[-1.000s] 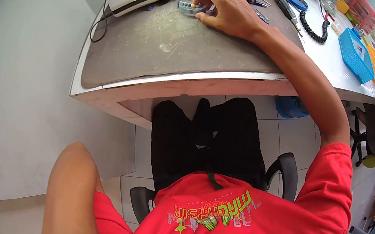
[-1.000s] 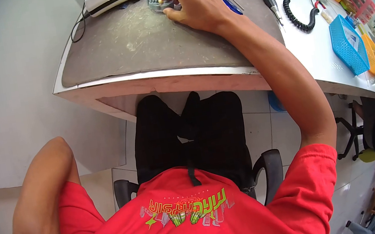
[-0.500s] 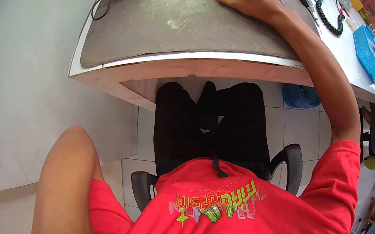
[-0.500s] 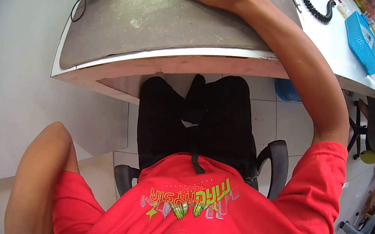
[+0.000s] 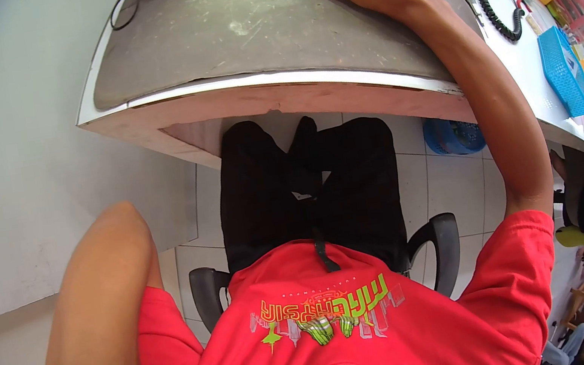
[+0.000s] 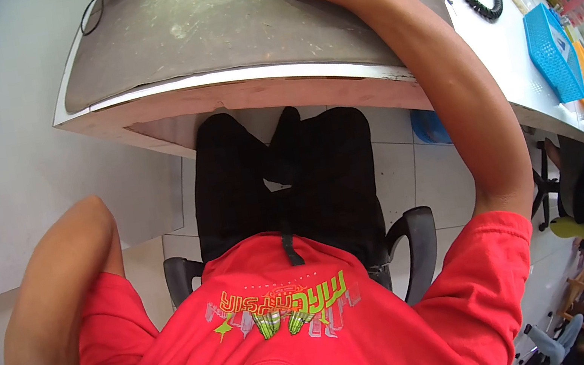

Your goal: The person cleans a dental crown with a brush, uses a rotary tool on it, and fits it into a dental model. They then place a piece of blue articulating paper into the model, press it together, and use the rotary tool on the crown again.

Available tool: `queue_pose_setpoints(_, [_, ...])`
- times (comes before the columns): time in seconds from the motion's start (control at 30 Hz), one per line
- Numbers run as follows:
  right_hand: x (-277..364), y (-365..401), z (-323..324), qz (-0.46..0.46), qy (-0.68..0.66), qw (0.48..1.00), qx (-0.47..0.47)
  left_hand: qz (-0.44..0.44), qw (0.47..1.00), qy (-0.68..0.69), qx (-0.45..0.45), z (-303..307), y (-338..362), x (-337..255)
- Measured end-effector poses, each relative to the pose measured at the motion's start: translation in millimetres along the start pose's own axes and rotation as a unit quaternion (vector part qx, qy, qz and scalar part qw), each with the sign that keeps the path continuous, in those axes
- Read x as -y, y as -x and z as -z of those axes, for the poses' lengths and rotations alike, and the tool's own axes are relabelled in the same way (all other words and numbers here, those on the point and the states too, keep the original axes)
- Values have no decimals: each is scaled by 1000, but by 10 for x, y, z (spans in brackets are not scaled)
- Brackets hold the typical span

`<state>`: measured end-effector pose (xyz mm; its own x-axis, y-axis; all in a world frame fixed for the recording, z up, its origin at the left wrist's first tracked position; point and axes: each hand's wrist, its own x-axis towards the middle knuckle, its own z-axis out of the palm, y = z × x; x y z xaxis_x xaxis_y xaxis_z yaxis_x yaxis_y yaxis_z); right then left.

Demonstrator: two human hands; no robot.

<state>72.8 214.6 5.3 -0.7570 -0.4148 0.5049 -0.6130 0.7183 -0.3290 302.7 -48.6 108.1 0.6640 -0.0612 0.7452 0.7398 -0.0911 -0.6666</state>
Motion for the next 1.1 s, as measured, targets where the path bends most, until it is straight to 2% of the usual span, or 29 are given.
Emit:
queue_pose_setpoints(0.07, [-36, 32, -28, 9, -1, 1000, -2, 142, 977, 105, -119, 13, 197, -30])
queue_pose_setpoints(0.13, [-98, 56, -108, 32, 75, 996, -40, 301, 872, 197, -332, -84, 490, -116])
queue_pose_setpoints(0.17, [-65, 35, -96, 6, 51, 998, -24, 451, 793, 243, -329, 94, 681, -341])
queue_pose_setpoints(0.2, [-89, 36, -105, 39, 48, 997, -38, 481, 766, 213, -371, -61, 939, -248])
queue_pose_setpoints(0.23, [-119, 41, -114, 70, 48, 995, -49, 548, 736, 138, -374, -166, 1157, -268])
queue_pose_setpoints(0.27, [-103, 29, -103, 86, 39, 994, -49, 607, 679, 98, -400, -263, 1292, -276])
queue_pose_setpoints(0.3, [-76, 29, -90, 49, 31, 998, -32, 635, 667, 93, -379, -278, 1446, -307])
queue_pose_setpoints(0.33, [-52, 27, -92, 10, 25, 1000, -15, 626, 667, 111, -388, -307, 1565, -315])
queue_pose_setpoints(0.47, [-34, 20, -92, 23, 23, 999, -22, 641, 666, 102, -369, -359, 1694, -332])
queue_pose_setpoints(0.83, [30, 27, -75, -3, 8, 1000, -7, 622, 661, 140, -397, -378, 1683, -309])
queue_pose_setpoints(0.9, [34, 25, -81, -2, 8, 1000, -11, 681, 658, -1, -320, -412, 1641, -292])
queue_pose_setpoints(1.03, [13, 29, -65, 8, 24, 1000, -13, 673, 687, -38, -271, -375, 1741, -297])
queue_pose_setpoints(1.1, [24, 32, -49, 14, 21, 1000, -17, 669, 704, 8, -239, -292, 1756, -188])
